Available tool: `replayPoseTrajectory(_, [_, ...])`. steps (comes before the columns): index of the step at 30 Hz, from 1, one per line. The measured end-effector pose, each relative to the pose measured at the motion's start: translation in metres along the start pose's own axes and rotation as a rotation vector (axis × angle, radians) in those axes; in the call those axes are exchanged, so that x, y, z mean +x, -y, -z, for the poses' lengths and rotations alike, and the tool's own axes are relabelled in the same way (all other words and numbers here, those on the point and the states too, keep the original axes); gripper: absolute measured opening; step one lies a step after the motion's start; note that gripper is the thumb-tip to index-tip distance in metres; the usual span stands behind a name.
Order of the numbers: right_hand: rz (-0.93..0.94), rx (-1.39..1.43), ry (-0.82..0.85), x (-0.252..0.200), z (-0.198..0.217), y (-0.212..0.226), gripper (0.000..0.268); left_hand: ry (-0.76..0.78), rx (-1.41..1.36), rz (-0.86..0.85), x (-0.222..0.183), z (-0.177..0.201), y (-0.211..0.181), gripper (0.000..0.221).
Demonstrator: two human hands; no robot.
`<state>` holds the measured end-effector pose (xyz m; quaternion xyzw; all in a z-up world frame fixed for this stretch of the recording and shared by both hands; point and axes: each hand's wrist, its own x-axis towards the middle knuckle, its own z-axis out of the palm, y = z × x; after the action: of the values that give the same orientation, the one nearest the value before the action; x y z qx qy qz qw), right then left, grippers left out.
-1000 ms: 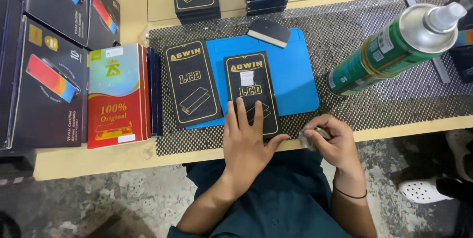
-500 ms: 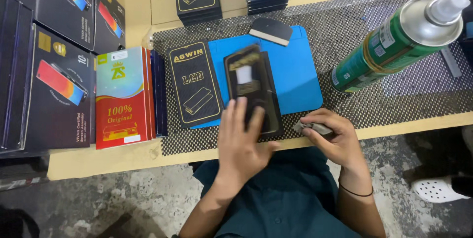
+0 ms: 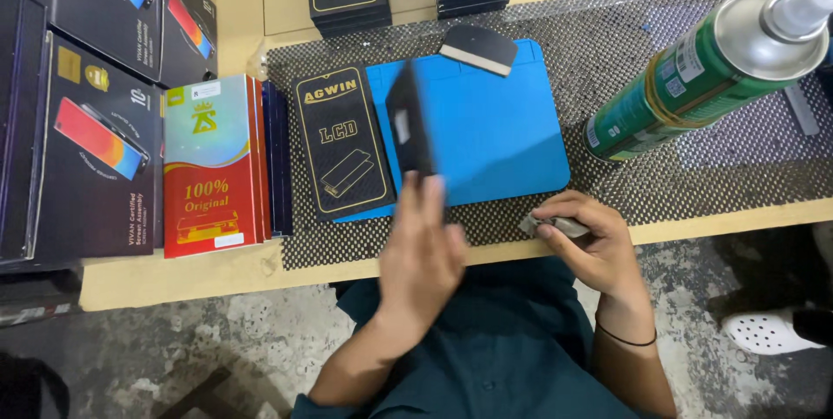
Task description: The person wipes the surfaces of mobile phone screens and components with a cloth, handling them one at a time and removing protective films before placing them back into packaging.
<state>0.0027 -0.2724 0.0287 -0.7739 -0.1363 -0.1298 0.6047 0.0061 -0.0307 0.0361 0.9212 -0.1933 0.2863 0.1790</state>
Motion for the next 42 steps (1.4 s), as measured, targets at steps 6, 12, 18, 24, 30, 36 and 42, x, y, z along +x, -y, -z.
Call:
replayPoseTrajectory(6, [-0.019,0.018,-0.014,0.003,-0.004,0.005,0.013,0.092,-0.549,0.438,-0.021,0.026,0.028,0.056])
replayPoseTrajectory(12, [0.011,0.010,0.006,0.003,-0.004,0.004,0.020,0.128,-1.097,0.611,-0.004,0.042,0.015,0.057])
replayPoseTrajectory(18, [-0.042,-0.067,0.154,-0.003,0.005,0.000,0.051,0.545,-0.733,0.552,0.000,0.039,0.007,0.070])
replayPoseTrajectory(24, [0.000,-0.115,0.182,-0.004,-0.003,0.000,0.028,0.304,-0.162,0.234,-0.011,0.027,0.012,0.072])
replayPoseTrajectory(30, [0.292,-0.280,0.029,0.019,0.019,0.045,0.019,0.464,-0.351,-0.146,0.002,0.014,0.021,0.064])
replayPoseTrajectory(36, [0.660,-0.666,-0.606,0.083,0.082,0.088,0.016,0.446,-0.255,-0.156,-0.003,0.000,0.026,0.070])
replayPoseTrajectory(42, [0.505,-0.719,-0.460,0.116,0.098,0.109,0.017,0.446,-0.215,-0.120,-0.005,-0.001,0.024,0.068])
